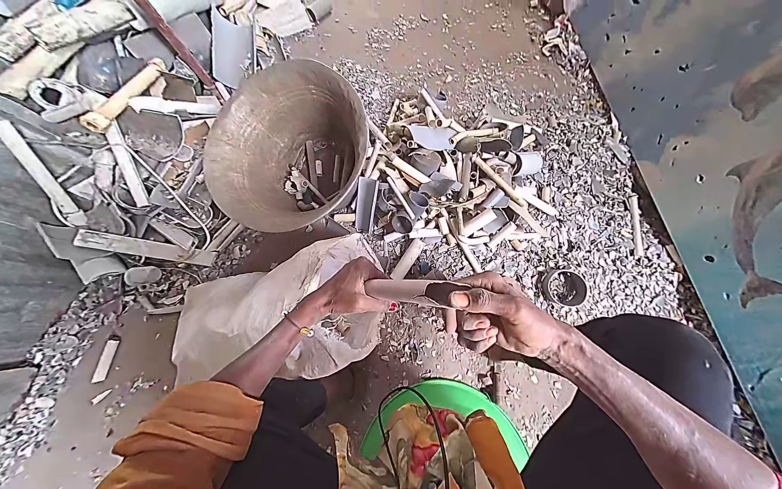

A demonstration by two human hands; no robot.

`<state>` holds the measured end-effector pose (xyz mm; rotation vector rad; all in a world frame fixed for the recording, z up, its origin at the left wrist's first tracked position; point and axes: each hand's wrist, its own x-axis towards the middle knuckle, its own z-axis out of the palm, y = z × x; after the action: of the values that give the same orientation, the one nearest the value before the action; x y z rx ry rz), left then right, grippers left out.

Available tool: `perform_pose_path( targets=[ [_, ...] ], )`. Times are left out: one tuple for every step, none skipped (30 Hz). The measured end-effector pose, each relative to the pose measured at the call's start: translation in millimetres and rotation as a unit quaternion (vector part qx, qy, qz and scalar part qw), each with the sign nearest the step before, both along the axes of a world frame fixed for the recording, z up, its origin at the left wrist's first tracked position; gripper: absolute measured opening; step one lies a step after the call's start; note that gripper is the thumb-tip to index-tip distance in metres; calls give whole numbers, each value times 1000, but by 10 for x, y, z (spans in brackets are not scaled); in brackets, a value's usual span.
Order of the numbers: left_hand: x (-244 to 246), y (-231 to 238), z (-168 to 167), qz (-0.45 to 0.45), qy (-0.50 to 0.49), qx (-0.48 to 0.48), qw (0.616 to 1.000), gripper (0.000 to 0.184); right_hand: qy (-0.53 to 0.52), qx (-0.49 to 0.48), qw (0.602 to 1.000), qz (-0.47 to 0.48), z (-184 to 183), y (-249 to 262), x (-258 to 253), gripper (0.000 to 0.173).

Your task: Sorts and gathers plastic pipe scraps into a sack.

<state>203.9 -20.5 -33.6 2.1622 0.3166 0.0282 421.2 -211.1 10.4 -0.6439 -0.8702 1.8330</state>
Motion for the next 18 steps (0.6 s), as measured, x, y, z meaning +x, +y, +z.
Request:
perform_pose_path(
  targets=[
    [6,-36,-39,-5,-26,-24,999,33,10,5,1000,4,14,-9,-4,26],
    [18,-86,-67,-9,-45,-52,998,32,10,8,1000,7,35,-19,-3,28],
    [29,-135,-69,-11,-52,-77,996,32,4,10,1000,7,59,-23,2,30],
    [42,-173,-52,-12,-48,-101,994,32,-3,10,1000,5,81,-18,8,32],
    [56,-201,-32,-10,-40,-126,991,31,-8,10,1000,4,99,-14,13,34],
    [62,-218,-13,-11,-27,-140,990,31,-10,9,1000,4,107,-16,17,35],
    [68,-226,12,-11,-10,-142,990,30,-11,10,1000,4,108,-18,18,36],
    [75,-224,44,-6,7,-135,991,30,-14,11,1000,3,103,-19,23,36],
    [89,-216,76,9,22,-109,994,31,-26,12,1000,-6,99,-19,36,35],
    [108,-203,103,35,37,-66,996,31,-55,10,998,-31,100,-17,51,33],
    [129,-186,131,68,55,-28,996,30,-106,9,992,-71,104,-6,68,30],
    [148,-169,135,96,63,2,993,33,-169,11,978,-119,105,11,87,30],
    [173,-149,119,112,59,29,992,37,-225,17,958,-175,95,39,114,33],
    [204,-125,83,112,54,51,991,43,-286,26,929,-235,81,74,153,35],
    [237,-106,32,99,61,66,991,49,-362,35,886,-288,71,121,188,30],
    [273,-96,-26,80,77,75,991,54,-439,41,837,-326,59,161,234,24],
    [310,-96,-78,57,101,78,990,56,-498,41,793,-348,39,191,289,24],
    [342,-104,-128,31,135,89,986,53,-544,33,761,-352,24,211,336,27]
  ],
)
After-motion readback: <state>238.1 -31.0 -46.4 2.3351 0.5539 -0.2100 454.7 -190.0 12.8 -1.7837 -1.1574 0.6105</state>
